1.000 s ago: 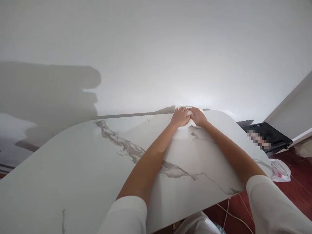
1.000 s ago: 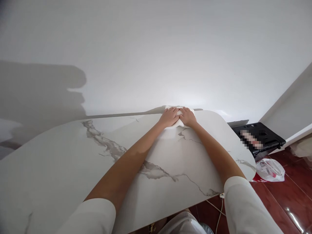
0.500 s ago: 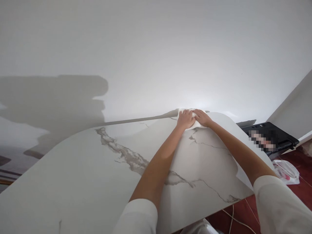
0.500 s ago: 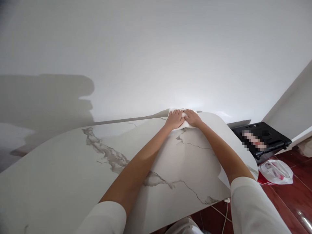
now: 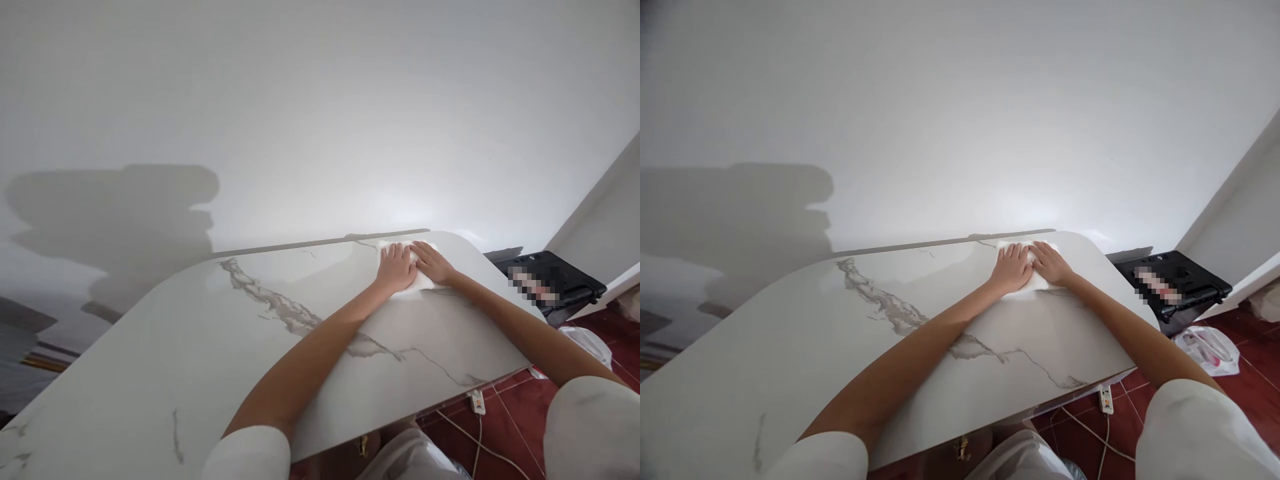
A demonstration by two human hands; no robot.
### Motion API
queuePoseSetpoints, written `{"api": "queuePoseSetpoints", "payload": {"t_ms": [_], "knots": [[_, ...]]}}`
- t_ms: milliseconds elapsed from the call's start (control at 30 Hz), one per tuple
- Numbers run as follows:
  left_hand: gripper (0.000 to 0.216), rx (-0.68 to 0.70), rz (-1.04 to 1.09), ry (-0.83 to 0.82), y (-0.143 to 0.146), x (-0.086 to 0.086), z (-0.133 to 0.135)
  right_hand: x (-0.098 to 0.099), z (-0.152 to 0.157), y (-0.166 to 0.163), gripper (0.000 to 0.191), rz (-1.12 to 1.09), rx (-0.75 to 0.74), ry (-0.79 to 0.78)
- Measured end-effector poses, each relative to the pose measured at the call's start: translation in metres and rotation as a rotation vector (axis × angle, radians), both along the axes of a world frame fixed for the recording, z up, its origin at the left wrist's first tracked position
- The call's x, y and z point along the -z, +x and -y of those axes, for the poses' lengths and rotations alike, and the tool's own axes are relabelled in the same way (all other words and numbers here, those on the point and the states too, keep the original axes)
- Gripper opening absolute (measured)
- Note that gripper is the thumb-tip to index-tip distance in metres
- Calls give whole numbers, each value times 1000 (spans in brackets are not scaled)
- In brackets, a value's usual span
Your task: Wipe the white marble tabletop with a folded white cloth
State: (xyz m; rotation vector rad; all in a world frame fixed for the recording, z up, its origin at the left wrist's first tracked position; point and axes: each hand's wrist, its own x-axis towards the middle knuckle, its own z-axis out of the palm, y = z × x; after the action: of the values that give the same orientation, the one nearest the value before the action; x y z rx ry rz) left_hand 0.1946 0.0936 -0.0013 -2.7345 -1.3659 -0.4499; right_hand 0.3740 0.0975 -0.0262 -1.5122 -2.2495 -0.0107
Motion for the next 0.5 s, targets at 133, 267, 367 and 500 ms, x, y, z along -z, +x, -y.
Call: {"api": "queuePoseSetpoints", "payload": {"t_ms": [133,267,367,500], "knots": [[54,26,-3,-17,0,-2,28,5,30,4,53,4,16,4],[55,52,-16,-39,-2,-5,57,12,63,6,53,-8,28,41],[56,82,-15,-34,-6,-5,80,14,91,2,53,9,25,58],[56,108,21,0,-15,-1,111,15,130,-7,55,39,30,72]]}}
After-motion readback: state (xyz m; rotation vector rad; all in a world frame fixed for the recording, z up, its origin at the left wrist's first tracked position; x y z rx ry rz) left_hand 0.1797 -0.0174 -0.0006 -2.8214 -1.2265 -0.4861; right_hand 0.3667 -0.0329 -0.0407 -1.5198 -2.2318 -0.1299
